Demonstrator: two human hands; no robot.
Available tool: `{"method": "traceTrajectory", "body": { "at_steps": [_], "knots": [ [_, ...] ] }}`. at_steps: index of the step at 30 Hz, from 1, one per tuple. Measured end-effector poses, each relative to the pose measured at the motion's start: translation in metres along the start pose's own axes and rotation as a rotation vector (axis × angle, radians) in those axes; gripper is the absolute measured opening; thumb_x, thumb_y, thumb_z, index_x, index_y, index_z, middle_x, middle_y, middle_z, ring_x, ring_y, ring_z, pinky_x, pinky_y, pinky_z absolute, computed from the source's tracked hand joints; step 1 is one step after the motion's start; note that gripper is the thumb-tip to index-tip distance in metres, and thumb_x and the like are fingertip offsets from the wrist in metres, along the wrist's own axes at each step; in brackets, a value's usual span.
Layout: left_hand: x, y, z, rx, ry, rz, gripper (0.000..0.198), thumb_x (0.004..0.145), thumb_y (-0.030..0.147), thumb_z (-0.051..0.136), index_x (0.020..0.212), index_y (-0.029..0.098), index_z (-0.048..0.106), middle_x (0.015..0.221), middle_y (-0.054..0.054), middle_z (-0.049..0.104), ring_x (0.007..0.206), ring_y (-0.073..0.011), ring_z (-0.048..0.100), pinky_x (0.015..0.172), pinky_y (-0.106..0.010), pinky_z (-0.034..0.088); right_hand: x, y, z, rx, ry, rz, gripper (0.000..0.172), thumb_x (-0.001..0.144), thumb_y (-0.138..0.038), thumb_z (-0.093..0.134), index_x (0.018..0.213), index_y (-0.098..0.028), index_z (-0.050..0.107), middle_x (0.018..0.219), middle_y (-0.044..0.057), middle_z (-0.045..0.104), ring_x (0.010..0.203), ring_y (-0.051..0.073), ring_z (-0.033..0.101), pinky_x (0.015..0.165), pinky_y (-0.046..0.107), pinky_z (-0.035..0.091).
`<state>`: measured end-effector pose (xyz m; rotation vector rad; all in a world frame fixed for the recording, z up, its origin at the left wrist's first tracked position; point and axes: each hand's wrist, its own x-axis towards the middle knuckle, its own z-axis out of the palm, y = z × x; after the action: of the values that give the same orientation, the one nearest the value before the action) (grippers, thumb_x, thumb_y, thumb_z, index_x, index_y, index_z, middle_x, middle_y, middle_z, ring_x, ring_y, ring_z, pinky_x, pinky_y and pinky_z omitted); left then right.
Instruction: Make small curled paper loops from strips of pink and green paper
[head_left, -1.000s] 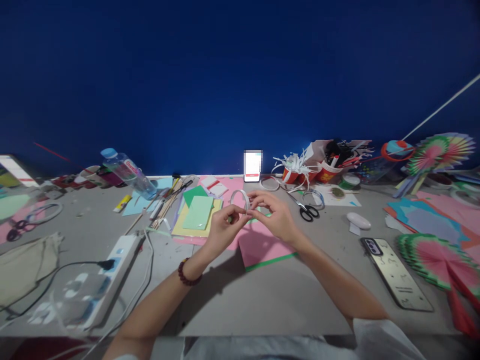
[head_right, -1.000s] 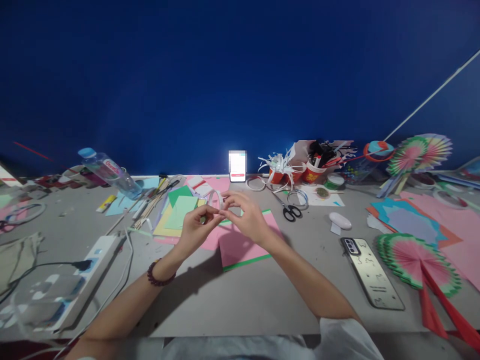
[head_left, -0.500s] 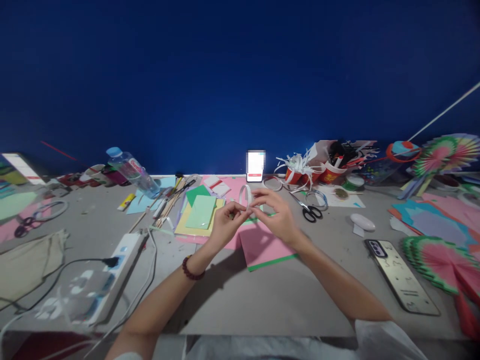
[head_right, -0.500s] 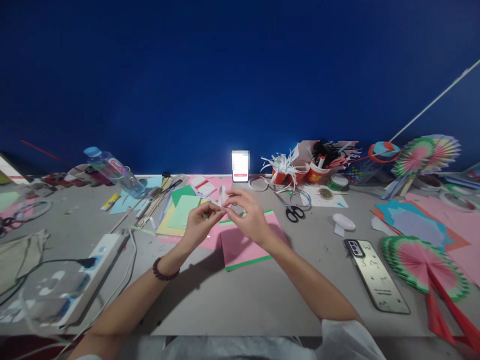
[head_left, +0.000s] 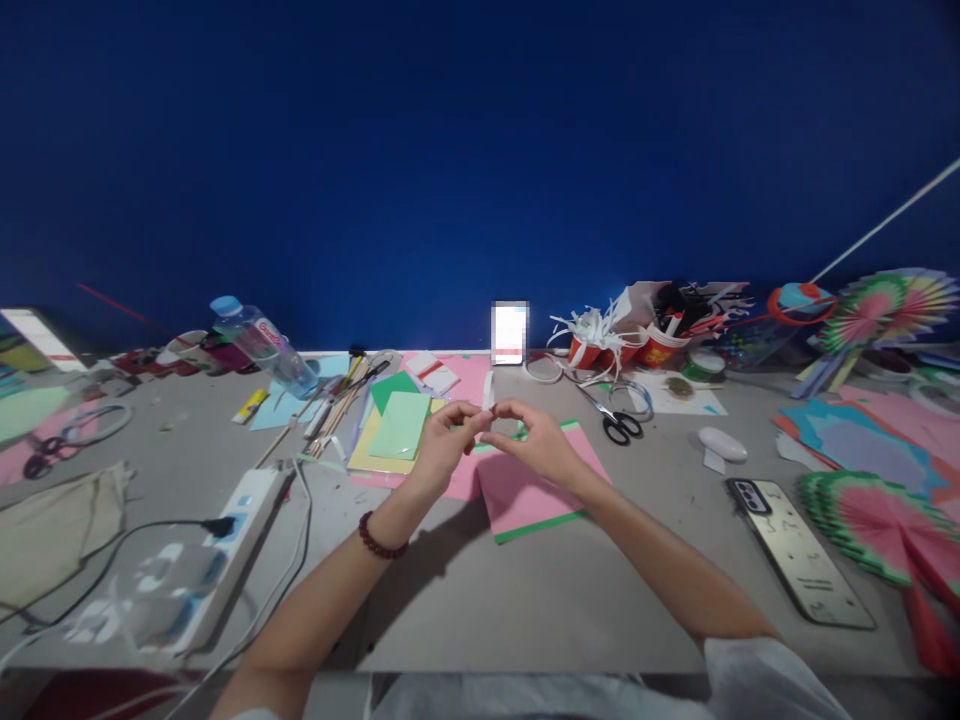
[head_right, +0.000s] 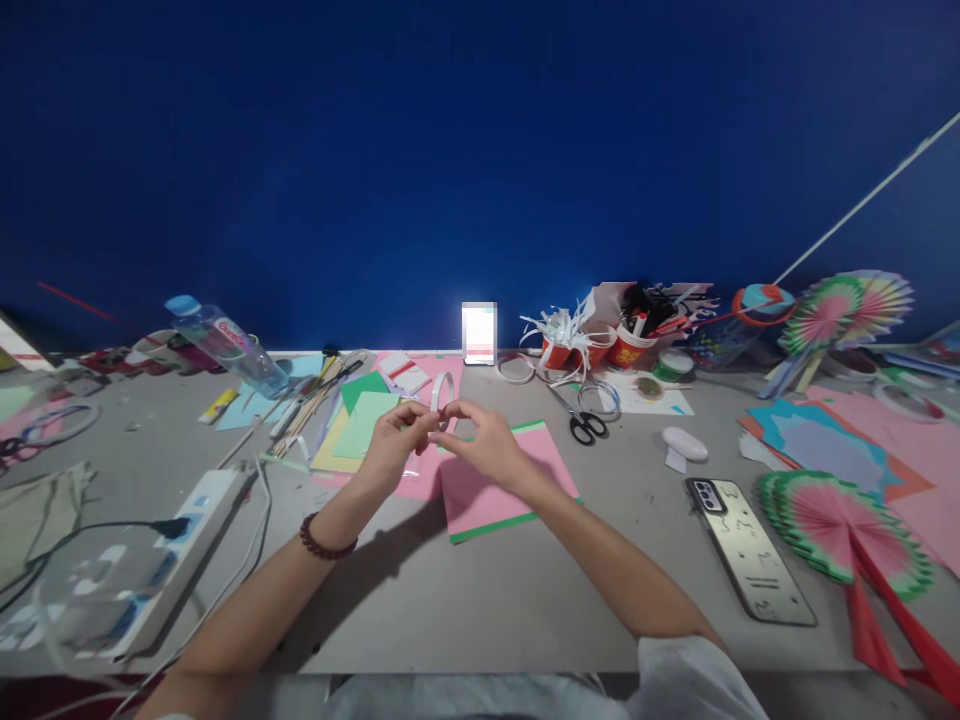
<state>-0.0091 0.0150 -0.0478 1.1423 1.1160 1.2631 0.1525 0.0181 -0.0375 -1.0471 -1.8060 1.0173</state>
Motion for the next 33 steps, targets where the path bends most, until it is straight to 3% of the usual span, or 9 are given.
{"method": "traceTrajectory", "body": {
  "at_steps": [4,8,12,22,27,33],
  "knots": [
    [0.001,0.003,-0.001,0.079,-0.011,0.076,0.035,0.063,0.046,0.079,0.070,0.015,0.063,0.053,0.005,0.049,0.044,-0.0065,0.040,0.044,-0.021,0.032,0.000,0.002,0.004,0.047,0.015,-0.021,0.008,0.081,-0.025,0.058,0.086,-0.020,0.061,0.088,0.003,0.068,0.088,0.019,0.064,0.075,0.030,0.051],
    [-0.002,0.009,-0.004,0.200,0.105,0.268,0.031,0.070,0.037,0.077,0.092,0.017,0.066,0.050,0.009,0.038,0.048,-0.0071,0.036,0.050,-0.020,0.032,0.000,-0.003,0.002,-0.001,0.049,-0.076,0.007,0.082,-0.026,0.057,0.085,-0.020,0.059,0.084,0.003,0.066,0.082,0.017,0.063,0.073,0.028,0.049],
    [-0.003,0.012,-0.006,0.250,0.139,0.308,0.034,0.077,0.035,0.072,0.106,0.018,0.067,0.055,0.008,0.040,0.051,-0.0076,0.035,0.052,-0.021,0.031,-0.002,-0.005,0.001,-0.096,0.069,-0.159,0.003,0.083,-0.023,0.056,0.082,-0.020,0.057,0.079,0.001,0.063,0.075,0.016,0.059,0.072,0.027,0.046],
    [-0.005,0.011,-0.005,0.341,0.193,0.365,0.019,0.078,0.036,0.070,0.079,0.017,0.072,0.054,0.004,0.045,0.050,-0.0080,0.037,0.049,-0.022,0.031,-0.003,0.002,0.004,-0.255,0.113,-0.116,0.006,0.082,-0.023,0.054,0.087,-0.022,0.058,0.082,0.002,0.066,0.074,0.018,0.062,0.067,0.029,0.045],
    [-0.011,0.014,-0.001,0.373,0.149,0.391,0.019,0.080,0.035,0.067,0.078,0.017,0.069,0.052,0.004,0.047,0.049,-0.0083,0.039,0.049,-0.022,0.032,-0.001,0.006,0.002,-0.155,0.138,-0.081,0.039,0.083,-0.021,0.052,0.122,-0.023,0.053,0.073,-0.001,0.067,0.065,0.016,0.063,0.063,0.028,0.049],
    [-0.015,0.021,-0.003,0.413,0.084,0.444,0.017,0.080,0.033,0.066,0.077,0.016,0.070,0.055,0.002,0.053,0.049,-0.0080,0.040,0.048,-0.022,0.032,0.006,0.014,0.001,0.182,0.100,0.047,0.018,0.082,-0.029,0.057,0.099,-0.021,0.059,0.072,-0.001,0.064,0.064,0.016,0.066,0.063,0.030,0.055]
  ]
}}
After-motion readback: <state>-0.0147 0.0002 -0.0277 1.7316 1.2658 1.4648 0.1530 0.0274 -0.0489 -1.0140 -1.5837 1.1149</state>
